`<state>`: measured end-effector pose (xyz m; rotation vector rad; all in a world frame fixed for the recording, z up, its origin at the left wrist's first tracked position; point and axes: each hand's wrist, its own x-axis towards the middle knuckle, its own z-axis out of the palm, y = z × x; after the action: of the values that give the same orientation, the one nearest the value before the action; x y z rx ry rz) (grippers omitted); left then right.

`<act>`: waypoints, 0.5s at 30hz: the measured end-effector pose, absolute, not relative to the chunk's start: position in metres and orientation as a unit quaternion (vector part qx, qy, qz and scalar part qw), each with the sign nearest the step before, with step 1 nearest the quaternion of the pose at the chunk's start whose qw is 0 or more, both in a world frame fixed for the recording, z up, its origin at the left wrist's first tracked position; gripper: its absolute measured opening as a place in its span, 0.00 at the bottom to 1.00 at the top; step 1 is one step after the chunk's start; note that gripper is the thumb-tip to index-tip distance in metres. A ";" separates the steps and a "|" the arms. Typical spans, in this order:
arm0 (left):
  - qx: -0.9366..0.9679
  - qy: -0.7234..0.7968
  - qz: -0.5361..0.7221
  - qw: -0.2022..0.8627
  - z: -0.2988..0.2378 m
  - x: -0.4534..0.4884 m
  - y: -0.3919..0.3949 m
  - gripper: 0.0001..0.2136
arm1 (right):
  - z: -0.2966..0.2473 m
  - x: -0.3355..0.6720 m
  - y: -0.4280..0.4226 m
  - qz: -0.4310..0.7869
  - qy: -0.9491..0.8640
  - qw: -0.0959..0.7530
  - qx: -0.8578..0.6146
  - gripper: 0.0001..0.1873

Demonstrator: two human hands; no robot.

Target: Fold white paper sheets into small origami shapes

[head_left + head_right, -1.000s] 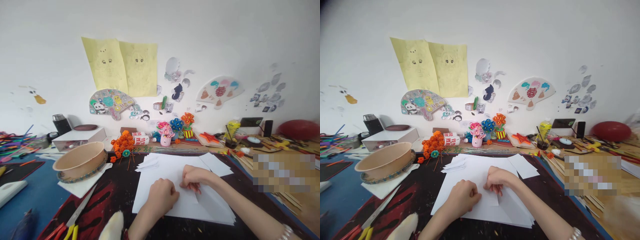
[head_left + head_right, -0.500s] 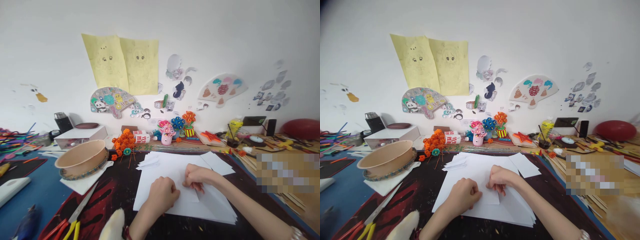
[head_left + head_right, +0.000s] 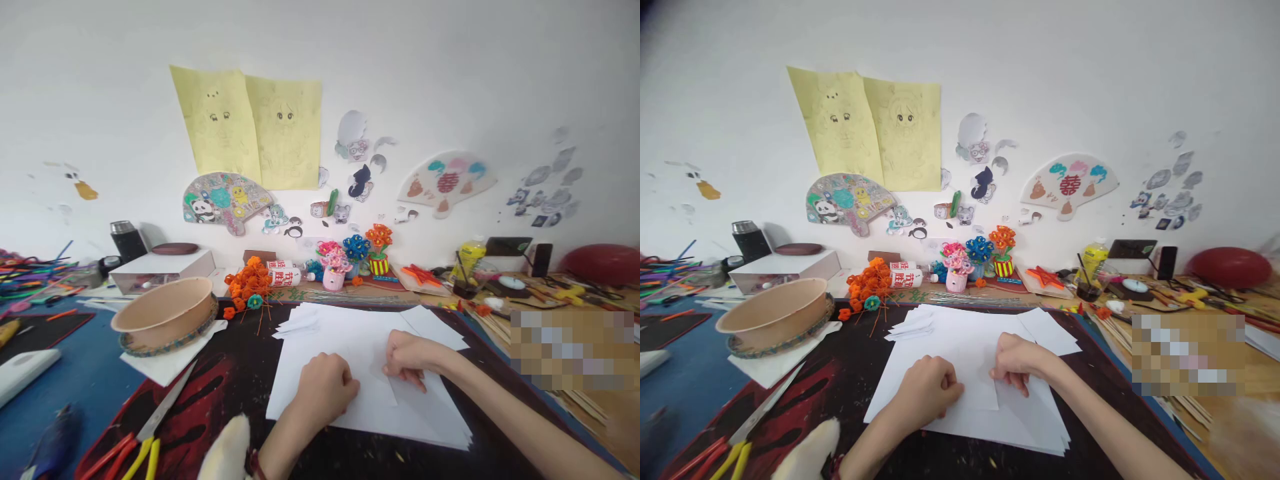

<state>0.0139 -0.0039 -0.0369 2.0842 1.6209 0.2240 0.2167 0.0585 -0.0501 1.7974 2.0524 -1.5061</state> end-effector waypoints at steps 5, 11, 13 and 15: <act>0.761 0.594 0.084 0.247 -0.037 0.014 -0.003 0.10 | -0.053 0.218 0.060 -0.492 0.651 0.016 0.578 0.15; 0.755 0.594 0.080 0.264 -0.036 0.013 -0.002 0.10 | -0.049 0.228 0.062 -0.534 0.640 0.024 0.552 0.13; 0.746 0.603 0.078 0.272 -0.034 0.015 -0.001 0.11 | -0.049 0.230 0.060 -0.543 0.641 0.001 0.542 0.13; 0.733 0.616 0.072 0.281 -0.032 0.018 0.001 0.12 | -0.051 0.228 0.058 -0.540 0.647 -0.036 0.537 0.16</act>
<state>0.0177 0.0005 -0.0315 1.9629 1.6502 0.1929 0.2283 0.0577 -0.0509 1.7276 2.0811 -1.7356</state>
